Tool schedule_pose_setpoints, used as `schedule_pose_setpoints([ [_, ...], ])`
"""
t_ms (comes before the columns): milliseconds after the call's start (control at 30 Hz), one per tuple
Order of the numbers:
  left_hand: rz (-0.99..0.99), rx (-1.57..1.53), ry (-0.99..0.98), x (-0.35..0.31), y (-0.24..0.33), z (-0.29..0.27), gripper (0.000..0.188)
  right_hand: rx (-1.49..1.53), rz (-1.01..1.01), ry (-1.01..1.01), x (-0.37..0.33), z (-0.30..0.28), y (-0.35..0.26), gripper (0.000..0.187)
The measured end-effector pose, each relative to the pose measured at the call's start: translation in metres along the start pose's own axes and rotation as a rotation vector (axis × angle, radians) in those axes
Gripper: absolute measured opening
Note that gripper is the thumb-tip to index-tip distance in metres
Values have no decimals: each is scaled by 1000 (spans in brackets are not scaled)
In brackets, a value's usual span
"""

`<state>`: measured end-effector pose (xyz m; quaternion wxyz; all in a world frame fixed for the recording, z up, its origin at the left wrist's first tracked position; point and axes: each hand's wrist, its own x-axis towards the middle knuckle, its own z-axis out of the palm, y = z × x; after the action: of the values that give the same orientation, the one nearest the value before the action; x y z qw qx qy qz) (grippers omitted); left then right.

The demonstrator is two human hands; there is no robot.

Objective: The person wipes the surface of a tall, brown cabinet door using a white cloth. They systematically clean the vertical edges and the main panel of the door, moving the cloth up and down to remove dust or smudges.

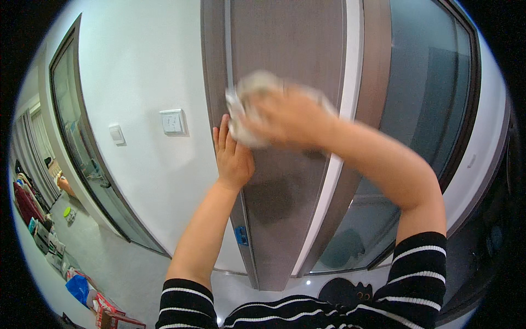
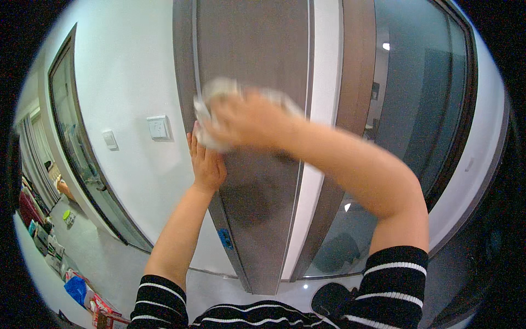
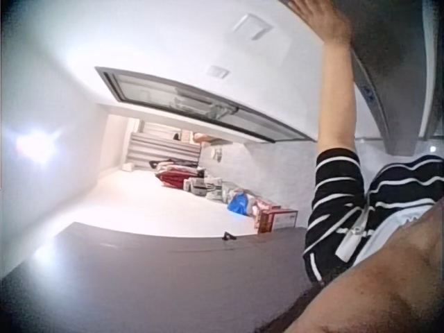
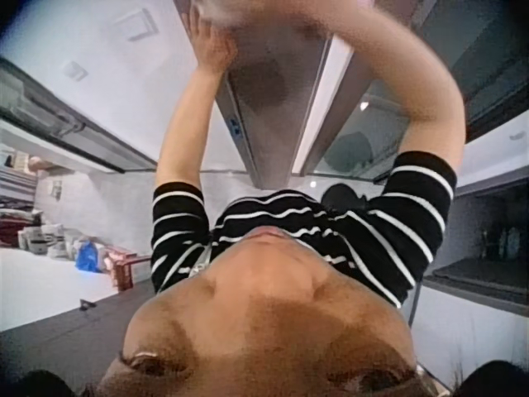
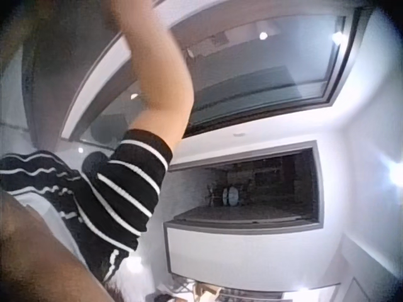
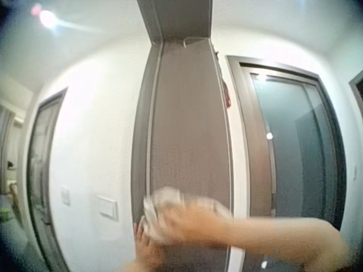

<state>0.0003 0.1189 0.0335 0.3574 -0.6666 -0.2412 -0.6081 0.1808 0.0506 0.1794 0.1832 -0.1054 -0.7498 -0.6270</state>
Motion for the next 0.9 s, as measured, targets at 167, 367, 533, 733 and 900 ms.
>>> schedule_pose_setpoints([
  [167,1,18,-3,10,8,-3,40,-70,-123,184,-28,-2,48,42],
  [367,6,-28,12,22,25,6,38,-192,782,274,36,-67,206,28],
  [533,-2,21,-26,14,13,-7,38,-166,530,156,-10,1,120,69],
  [733,-24,-20,15,21,23,3,40,361,-249,-74,-132,-26,-96,40],
  [900,6,27,-25,15,12,-10,39,432,-126,-431,-85,-41,-46,37],
])
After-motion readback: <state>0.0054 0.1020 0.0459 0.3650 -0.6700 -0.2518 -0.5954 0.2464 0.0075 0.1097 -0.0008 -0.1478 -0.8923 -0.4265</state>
